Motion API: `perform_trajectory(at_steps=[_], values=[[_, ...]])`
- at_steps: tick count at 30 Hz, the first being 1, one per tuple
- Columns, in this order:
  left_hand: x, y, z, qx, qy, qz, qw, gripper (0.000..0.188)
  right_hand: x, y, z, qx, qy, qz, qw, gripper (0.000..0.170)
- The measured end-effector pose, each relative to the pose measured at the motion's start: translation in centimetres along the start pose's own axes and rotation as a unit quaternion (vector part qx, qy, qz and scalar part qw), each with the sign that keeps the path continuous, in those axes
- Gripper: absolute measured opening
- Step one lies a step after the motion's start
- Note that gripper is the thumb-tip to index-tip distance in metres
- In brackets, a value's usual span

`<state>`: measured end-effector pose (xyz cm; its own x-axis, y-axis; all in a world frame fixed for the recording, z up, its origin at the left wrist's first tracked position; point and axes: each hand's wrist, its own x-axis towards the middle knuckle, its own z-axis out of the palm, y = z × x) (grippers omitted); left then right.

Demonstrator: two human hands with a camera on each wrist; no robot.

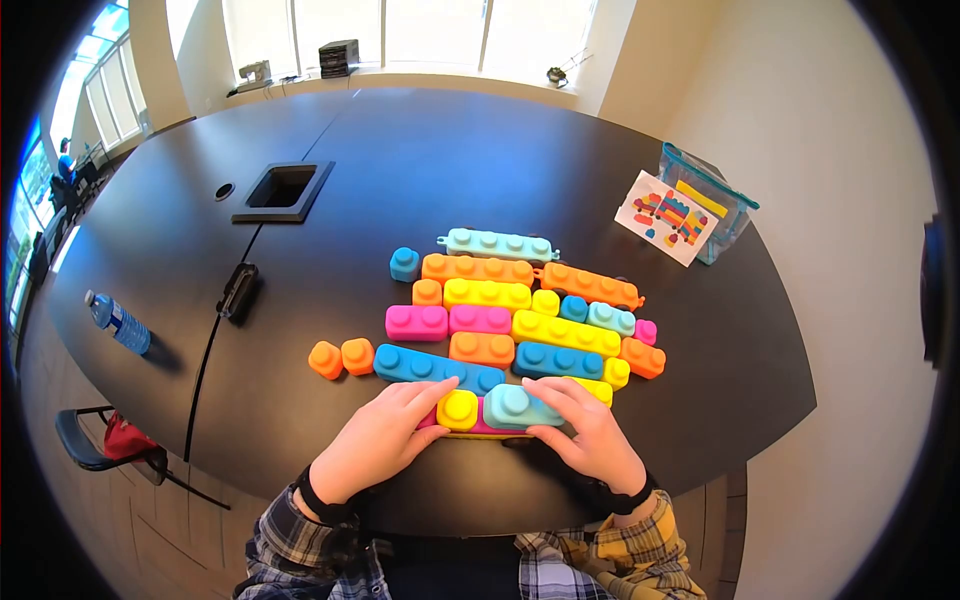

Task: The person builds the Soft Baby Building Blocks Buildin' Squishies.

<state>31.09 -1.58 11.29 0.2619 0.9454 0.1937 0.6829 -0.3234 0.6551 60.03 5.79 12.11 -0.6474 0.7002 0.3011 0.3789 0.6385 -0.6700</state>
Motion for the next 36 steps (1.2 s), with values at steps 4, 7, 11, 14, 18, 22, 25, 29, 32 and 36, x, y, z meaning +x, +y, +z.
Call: perform_trajectory(at_steps=[4, 7, 11, 14, 18, 22, 25, 29, 32, 36], values=[[-0.1, 0.2, 0.4, 0.013, 0.013, -0.004, 1.0, 0.052, 0.2, 0.1, 0.6, -0.03, -0.005, -0.032, 0.999, 0.056], [-0.1, 0.1, 0.7, 0.018, 0.025, 0.0, 1.0, 0.051, 0.2, 0.3, 0.8, -0.048, -0.007, -0.043, 0.998, 0.057], [-0.1, 0.4, 0.5, 0.007, 0.027, -0.006, 1.0, 0.051, 0.0, 0.5, 1.0, -0.051, -0.007, -0.051, 0.997, 0.057], [-0.1, 0.2, 0.6, -0.001, 0.036, -0.001, 0.999, 0.05, 0.1, 0.5, 1.2, -0.043, -0.003, -0.057, 0.997, 0.056], [-0.1, 0.3, 0.7, -0.004, 0.038, -0.005, 0.999, 0.049, 0.2, 0.5, 1.2, -0.043, -0.007, -0.05, 0.998, 0.056], [-0.1, 0.3, 0.9, 0.0, 0.049, 0.002, 0.999, 0.048, 0.0, 0.5, 1.4, -0.044, -0.008, -0.044, 0.998, 0.055], [0.0, 0.3, 0.9, -0.008, 0.05, 0.001, 0.999, 0.048, -0.2, 0.7, 1.6, -0.042, -0.005, -0.04, 0.998, 0.054], [0.0, 0.3, 0.8, -0.01, 0.048, -0.001, 0.999, 0.047, -0.3, 0.8, 1.9, -0.037, 0.001, -0.042, 0.998, 0.054], [-0.1, 0.3, 0.6, -0.01, 0.036, -0.012, 0.999, 0.051, -0.3, 0.7, 1.7, -0.04, -0.004, -0.038, 0.998, 0.055], [0.1, 0.1, 0.3, -0.017, 0.028, 0.001, 0.999, 0.049, -0.3, 0.1, 0.9, -0.042, -0.028, -0.033, 0.998, 0.055]])
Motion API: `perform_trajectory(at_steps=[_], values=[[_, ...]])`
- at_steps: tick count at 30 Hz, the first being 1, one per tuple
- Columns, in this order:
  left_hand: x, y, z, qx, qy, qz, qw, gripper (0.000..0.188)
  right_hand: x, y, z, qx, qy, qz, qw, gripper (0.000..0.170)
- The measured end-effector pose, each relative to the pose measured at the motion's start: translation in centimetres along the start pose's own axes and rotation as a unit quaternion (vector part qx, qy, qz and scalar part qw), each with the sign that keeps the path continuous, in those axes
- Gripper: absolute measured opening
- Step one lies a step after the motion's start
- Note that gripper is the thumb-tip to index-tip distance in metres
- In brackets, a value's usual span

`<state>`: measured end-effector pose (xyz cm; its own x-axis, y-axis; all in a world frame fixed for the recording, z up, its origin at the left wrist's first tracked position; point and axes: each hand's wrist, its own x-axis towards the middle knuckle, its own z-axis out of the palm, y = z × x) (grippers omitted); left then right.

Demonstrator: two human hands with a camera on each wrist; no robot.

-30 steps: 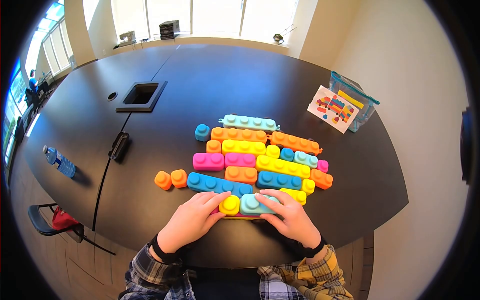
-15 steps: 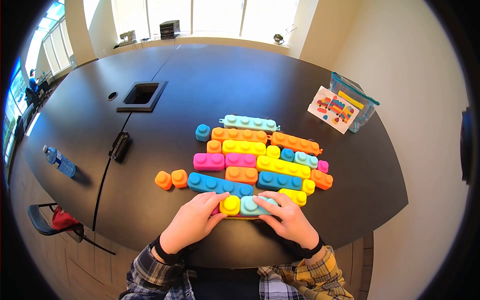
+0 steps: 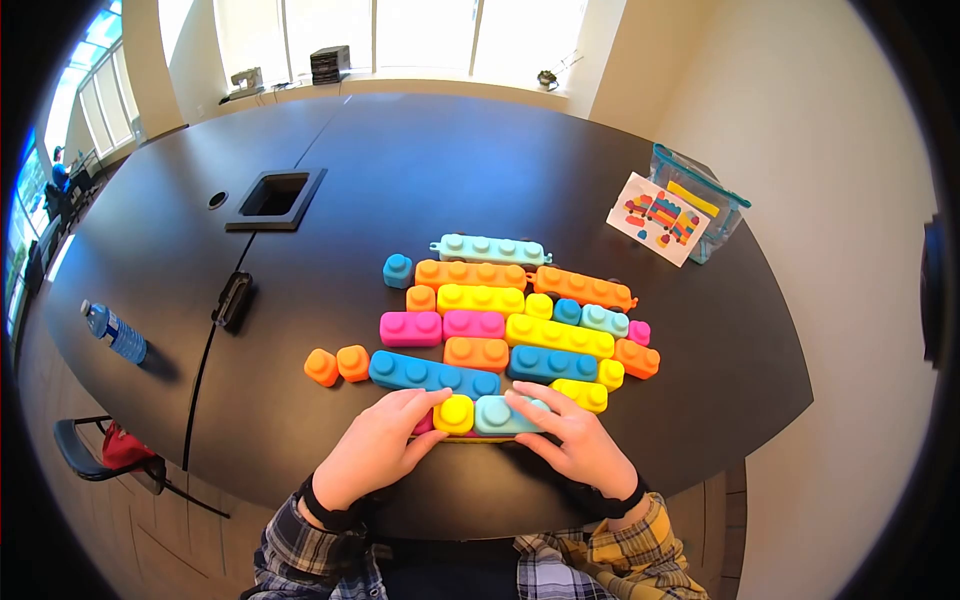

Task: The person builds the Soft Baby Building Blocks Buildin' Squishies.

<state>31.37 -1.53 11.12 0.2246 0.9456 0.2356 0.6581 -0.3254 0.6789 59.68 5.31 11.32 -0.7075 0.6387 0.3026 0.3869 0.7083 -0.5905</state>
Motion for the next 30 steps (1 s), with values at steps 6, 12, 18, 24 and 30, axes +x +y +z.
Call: perform_trajectory(at_steps=[6, 12, 18, 24, 30], values=[[0.1, -0.6, 0.1, -0.01, 0.006, 0.004, 1.0, 0.048, -0.8, 0.4, -0.4, 0.043, 0.033, 0.075, 0.996, 0.053], [0.1, -0.4, 0.1, -0.019, 0.004, -0.003, 1.0, 0.048, -0.8, 0.6, -0.4, 0.078, 0.038, 0.081, 0.993, 0.049], [0.0, -0.2, 0.0, -0.023, -0.004, -0.013, 1.0, 0.049, -0.9, 0.5, -0.1, 0.071, 0.046, 0.079, 0.993, 0.05], [-0.3, -2.4, -3.3, 0.001, 0.044, -0.009, 0.999, 0.064, -0.9, 0.7, 0.0, 0.06, 0.049, 0.07, 0.995, 0.05], [-1.1, -9.2, -7.4, 0.173, 0.065, -0.077, 0.98, 0.061, -0.9, 0.7, 0.1, 0.057, 0.048, 0.068, 0.995, 0.051]])
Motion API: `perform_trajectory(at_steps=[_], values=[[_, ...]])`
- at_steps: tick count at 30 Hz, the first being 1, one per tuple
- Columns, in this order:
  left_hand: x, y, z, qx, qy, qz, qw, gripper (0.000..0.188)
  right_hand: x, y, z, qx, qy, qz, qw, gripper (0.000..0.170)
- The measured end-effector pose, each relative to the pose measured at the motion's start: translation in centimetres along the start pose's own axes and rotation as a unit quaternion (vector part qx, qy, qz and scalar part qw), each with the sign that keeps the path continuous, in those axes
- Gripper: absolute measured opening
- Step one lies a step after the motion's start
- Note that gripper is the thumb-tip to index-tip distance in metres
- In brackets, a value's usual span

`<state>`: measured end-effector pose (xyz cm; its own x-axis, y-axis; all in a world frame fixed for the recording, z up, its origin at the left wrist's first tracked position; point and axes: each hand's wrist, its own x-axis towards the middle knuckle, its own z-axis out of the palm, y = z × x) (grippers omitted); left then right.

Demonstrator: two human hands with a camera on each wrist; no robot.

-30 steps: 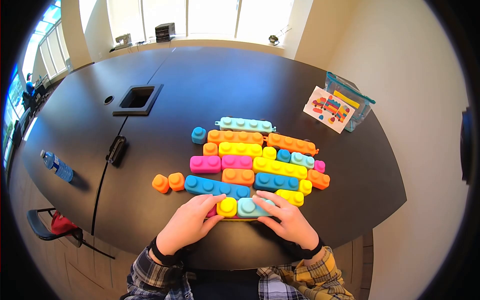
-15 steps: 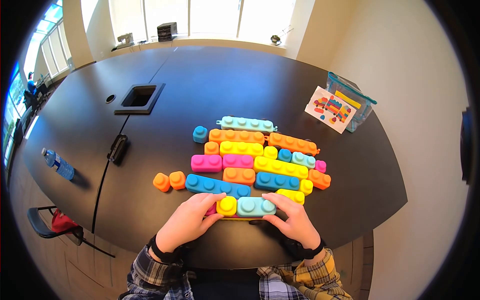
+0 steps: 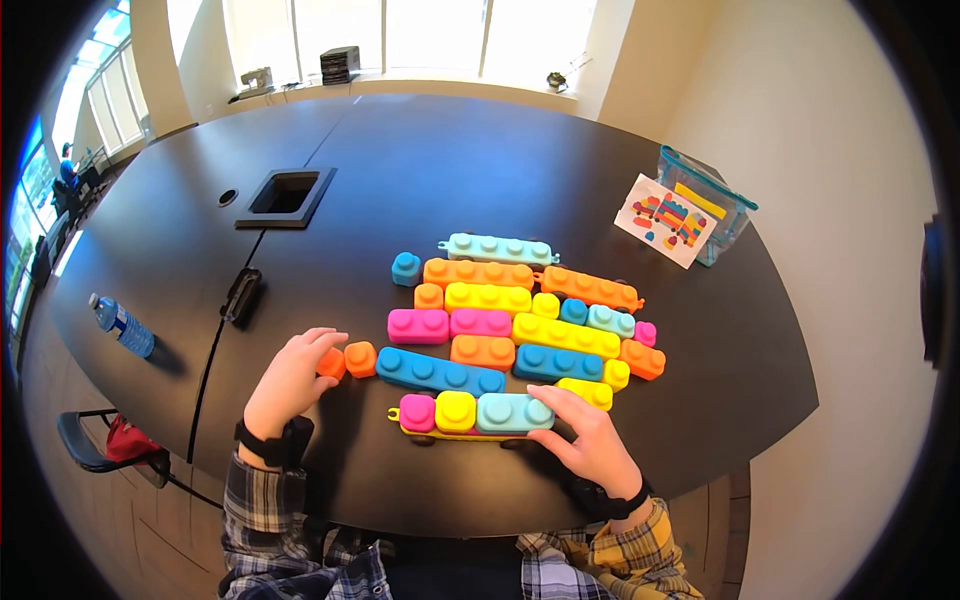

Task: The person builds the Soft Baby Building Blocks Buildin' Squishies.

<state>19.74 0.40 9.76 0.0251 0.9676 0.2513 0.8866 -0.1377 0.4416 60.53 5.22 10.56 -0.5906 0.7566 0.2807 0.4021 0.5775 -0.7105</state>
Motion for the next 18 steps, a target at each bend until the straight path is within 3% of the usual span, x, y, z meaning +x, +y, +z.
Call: perform_trajectory(at_steps=[2, 7, 9, 10, 12, 14, 16, 18], values=[[0.5, -1.5, 0.1, -0.021, -0.08, -0.02, 0.996, 0.05, 0.0, 0.1, 0.0, -0.004, 0.002, -0.009, 1.0, 0.052], [0.5, -1.8, -0.5, 0.002, -0.084, -0.038, 0.996, 0.042, -0.1, 0.0, 0.0, 0.007, -0.003, 0.01, 1.0, 0.058], [0.3, 0.1, -1.4, 0.036, 0.002, -0.051, 0.998, 0.041, 0.0, -0.2, 0.0, 0.025, -0.004, 0.031, 0.999, 0.06], [0.3, 1.4, -1.6, 0.035, 0.002, -0.052, 0.998, 0.041, 0.0, -0.5, -0.1, 0.035, -0.004, 0.033, 0.999, 0.063], [0.6, 5.0, -1.5, -0.048, 0.086, 0.009, 0.995, 0.045, 0.0, -0.4, 0.0, 0.045, -0.006, 0.037, 0.998, 0.065], [0.8, 8.4, -0.9, -0.173, 0.052, 0.061, 0.982, 0.047, -0.2, 0.3, 0.0, 0.018, -0.027, 0.036, 0.999, 0.065], [1.2, 10.6, -0.3, -0.202, 0.011, 0.131, 0.971, 0.049, -0.1, 0.3, 0.1, 0.013, -0.026, 0.034, 0.999, 0.063], [1.9, 12.3, 1.5, -0.239, 0.005, 0.148, 0.96, 0.05, -0.1, 0.1, 0.2, 0.006, -0.026, 0.031, 0.999, 0.062]])
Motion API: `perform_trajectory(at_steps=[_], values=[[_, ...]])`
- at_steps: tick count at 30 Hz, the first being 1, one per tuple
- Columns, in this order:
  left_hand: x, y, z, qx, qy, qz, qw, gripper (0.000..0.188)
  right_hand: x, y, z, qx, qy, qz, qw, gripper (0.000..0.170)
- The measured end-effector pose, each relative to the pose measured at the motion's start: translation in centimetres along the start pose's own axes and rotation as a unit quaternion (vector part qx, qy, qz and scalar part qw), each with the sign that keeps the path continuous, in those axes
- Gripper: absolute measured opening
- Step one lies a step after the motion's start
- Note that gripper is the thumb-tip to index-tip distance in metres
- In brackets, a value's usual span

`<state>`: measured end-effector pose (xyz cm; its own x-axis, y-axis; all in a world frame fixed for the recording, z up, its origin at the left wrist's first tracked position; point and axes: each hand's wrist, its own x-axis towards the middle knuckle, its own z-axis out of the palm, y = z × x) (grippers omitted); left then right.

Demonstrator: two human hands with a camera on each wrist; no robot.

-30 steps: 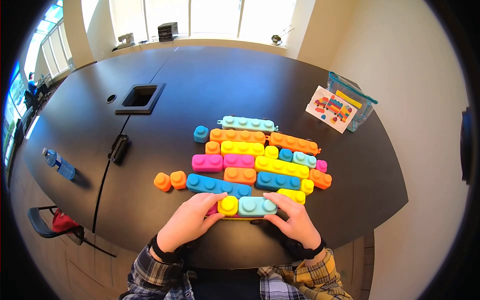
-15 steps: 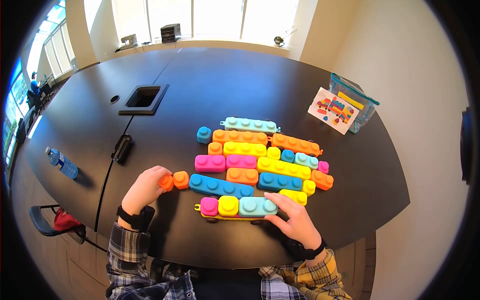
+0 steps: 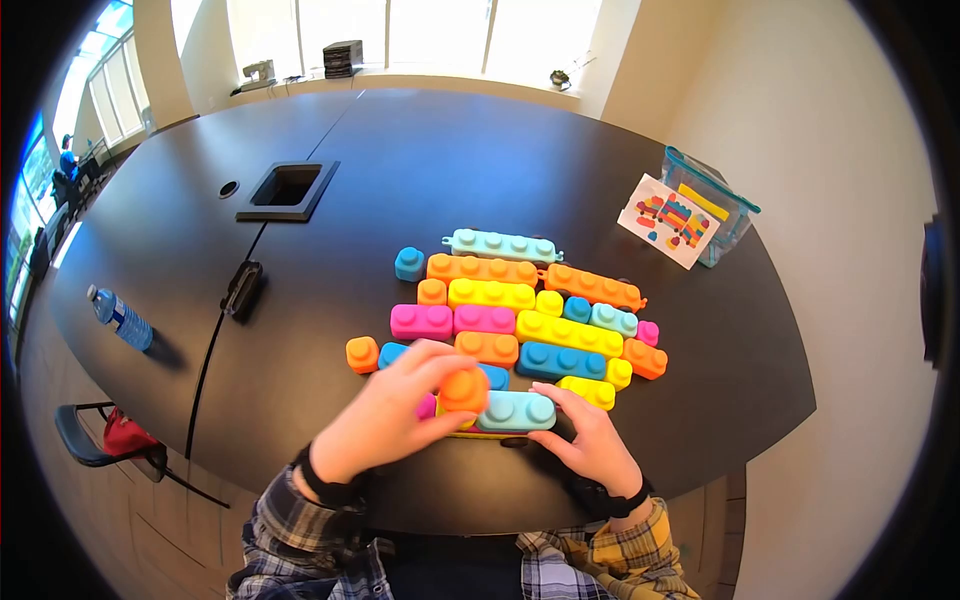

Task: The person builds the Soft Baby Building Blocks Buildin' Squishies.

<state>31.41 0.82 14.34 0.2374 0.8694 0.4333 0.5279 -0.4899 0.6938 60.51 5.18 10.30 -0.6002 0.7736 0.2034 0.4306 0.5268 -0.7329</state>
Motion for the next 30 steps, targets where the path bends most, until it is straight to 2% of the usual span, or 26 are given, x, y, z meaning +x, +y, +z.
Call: perform_trajectory(at_steps=[4, 9, 21, 25, 27, 28, 30], values=[[0.3, 0.3, 3.1, -0.053, -0.016, 0.02, 0.998, 0.053, 0.1, 0.0, 0.0, -0.011, 0.003, -0.009, 1.0, 0.06], [0.2, 0.1, 3.8, 0.026, -0.027, 0.031, 0.999, 0.055, 0.1, -0.1, 0.1, -0.01, 0.008, -0.021, 1.0, 0.06], [0.0, -0.4, 4.4, 0.031, -0.031, 0.027, 0.999, 0.057, 0.1, 0.0, 0.1, 0.0, 0.006, -0.016, 1.0, 0.059], [-0.1, 0.1, 3.3, 0.043, -0.045, 0.018, 0.998, 0.061, 0.2, 0.0, 0.2, 0.001, 0.004, -0.015, 1.0, 0.058], [-0.3, -0.7, 1.3, -0.015, -0.059, 0.005, 0.998, 0.063, 0.2, 0.1, 0.1, 0.0, 0.004, -0.016, 1.0, 0.058], [-0.6, -0.9, 0.0, -0.011, -0.033, -0.041, 0.999, 0.063, 0.2, 0.1, 0.1, -0.002, 0.003, -0.015, 1.0, 0.058], [-1.2, -3.2, -2.3, 0.093, 0.023, -0.077, 0.992, 0.062, 0.2, 0.2, 0.2, -0.003, 0.003, -0.014, 1.0, 0.058]])
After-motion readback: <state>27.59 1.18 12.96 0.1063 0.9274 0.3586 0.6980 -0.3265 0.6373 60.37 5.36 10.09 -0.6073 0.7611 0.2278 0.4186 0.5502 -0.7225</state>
